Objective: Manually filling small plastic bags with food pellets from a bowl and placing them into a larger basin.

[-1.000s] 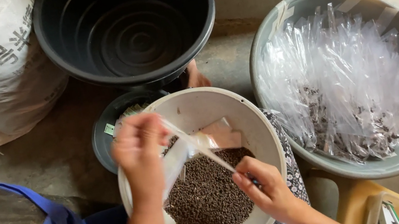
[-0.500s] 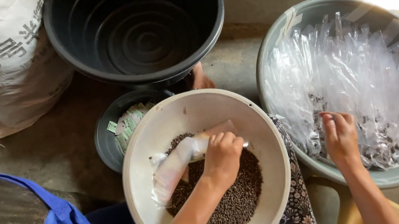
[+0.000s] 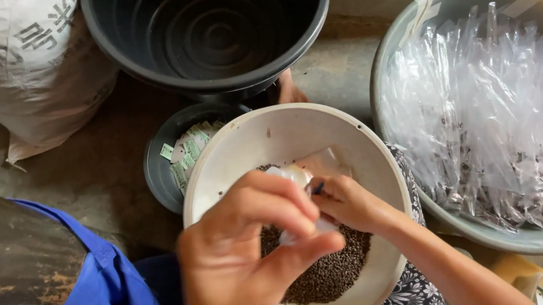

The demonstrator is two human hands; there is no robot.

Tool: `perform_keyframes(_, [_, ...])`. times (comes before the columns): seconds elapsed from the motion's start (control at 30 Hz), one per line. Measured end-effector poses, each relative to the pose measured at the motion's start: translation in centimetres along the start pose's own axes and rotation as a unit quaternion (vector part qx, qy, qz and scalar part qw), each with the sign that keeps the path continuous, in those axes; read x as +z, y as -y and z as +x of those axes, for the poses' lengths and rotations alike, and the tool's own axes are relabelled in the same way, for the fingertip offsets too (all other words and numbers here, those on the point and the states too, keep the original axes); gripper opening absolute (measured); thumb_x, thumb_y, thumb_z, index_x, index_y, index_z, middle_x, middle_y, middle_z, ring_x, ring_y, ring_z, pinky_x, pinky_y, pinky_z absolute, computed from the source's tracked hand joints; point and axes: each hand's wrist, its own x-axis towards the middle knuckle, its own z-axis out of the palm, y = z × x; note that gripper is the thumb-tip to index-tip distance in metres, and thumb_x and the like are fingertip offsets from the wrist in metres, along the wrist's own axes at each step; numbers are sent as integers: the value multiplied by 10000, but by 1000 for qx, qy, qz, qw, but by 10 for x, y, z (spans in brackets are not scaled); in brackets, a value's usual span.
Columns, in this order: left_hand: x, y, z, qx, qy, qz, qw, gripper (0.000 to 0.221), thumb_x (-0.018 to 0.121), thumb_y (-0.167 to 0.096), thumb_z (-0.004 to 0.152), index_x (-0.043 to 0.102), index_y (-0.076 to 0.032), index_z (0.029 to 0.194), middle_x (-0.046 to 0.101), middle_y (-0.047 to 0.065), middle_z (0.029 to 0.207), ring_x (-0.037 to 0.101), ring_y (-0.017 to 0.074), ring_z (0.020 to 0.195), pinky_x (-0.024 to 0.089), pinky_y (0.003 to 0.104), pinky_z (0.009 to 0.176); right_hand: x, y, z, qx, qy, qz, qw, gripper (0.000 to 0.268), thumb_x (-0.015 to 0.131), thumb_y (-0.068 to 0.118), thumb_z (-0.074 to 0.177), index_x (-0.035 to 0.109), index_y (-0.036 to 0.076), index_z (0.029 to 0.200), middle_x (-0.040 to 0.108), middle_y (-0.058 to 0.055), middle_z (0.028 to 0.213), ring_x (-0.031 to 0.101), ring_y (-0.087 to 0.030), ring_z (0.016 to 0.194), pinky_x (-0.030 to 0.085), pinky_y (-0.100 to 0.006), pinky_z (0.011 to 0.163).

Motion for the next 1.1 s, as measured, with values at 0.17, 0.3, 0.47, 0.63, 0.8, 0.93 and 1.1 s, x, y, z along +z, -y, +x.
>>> perform_keyframes(0.17, [-12, 19, -8, 10, -55, 25, 998, 386, 799, 107, 771, 528, -82, 972, 640, 62, 901, 642, 144, 854, 581, 286, 867, 21, -25, -8, 115, 52, 133, 983, 88, 577, 36, 932, 651, -6, 953, 680, -101, 704, 642, -184, 534, 531, -295, 459])
perform_keyframes(0.3, [-12, 81, -35, -75, -53, 83, 992, 236, 838, -38, 778, 620, -90, 852, 704, 44, 862, 632, 119, 774, 552, 260, 791, -6, 4, -27, 127, -8, 360, 924, 306, 448, 215, 1100, 568, 0, 918, 525, -81, 600, 502, -189, 463, 425, -324, 424])
perform_keyframes(0.47, [10, 125, -56, -123, -56, 162, 977, 293, 885, -20, 703, 651, -73, 871, 768, 35, 812, 722, 120, 724, 600, 249, 705, -48, 59, -61, -26, -75, 271, 959, 309, 531, 239, 1039, 636, -6, 883, 624, -76, 697, 538, -123, 530, 487, -275, 441])
perform_keyframes(0.63, [20, 120, -30, -92, -66, 153, 982, 451, 872, -7, 715, 629, -24, 1095, 770, 44, 876, 749, 120, 807, 626, 258, 749, -67, 66, -71, -252, -115, 107, 955, 170, 488, 39, 998, 636, -23, 940, 660, -113, 999, 652, -205, 912, 548, -309, 840])
perform_keyframes(0.8, [21, 60, 8, 39, -92, 214, 972, 264, 803, -53, 810, 638, -55, 1016, 737, 42, 889, 712, 120, 825, 605, 239, 803, 1, 47, -58, -219, -68, 33, 973, 153, 727, -5, 812, 724, 33, 960, 759, 2, 836, 678, -114, 756, 590, -273, 699])
perform_keyframes(0.93, [16, 47, 13, 37, -83, 220, 971, 215, 801, -31, 810, 651, -58, 961, 734, 16, 870, 692, 105, 803, 574, 235, 798, 15, 2, -47, -156, -28, 7, 987, 157, 714, 6, 811, 689, 13, 965, 730, -62, 908, 640, -160, 755, 561, -300, 684])
perform_keyframes(1.1, [19, 102, -5, -53, 145, 253, 955, 851, 482, -629, 917, 424, 86, 1376, 638, 199, 1144, 639, 293, 1049, 502, 439, 953, -17, 59, -63, -258, -202, 61, 943, 340, 649, 354, 934, 661, 24, 853, 567, -4, 855, 522, -85, 697, 438, -217, 565])
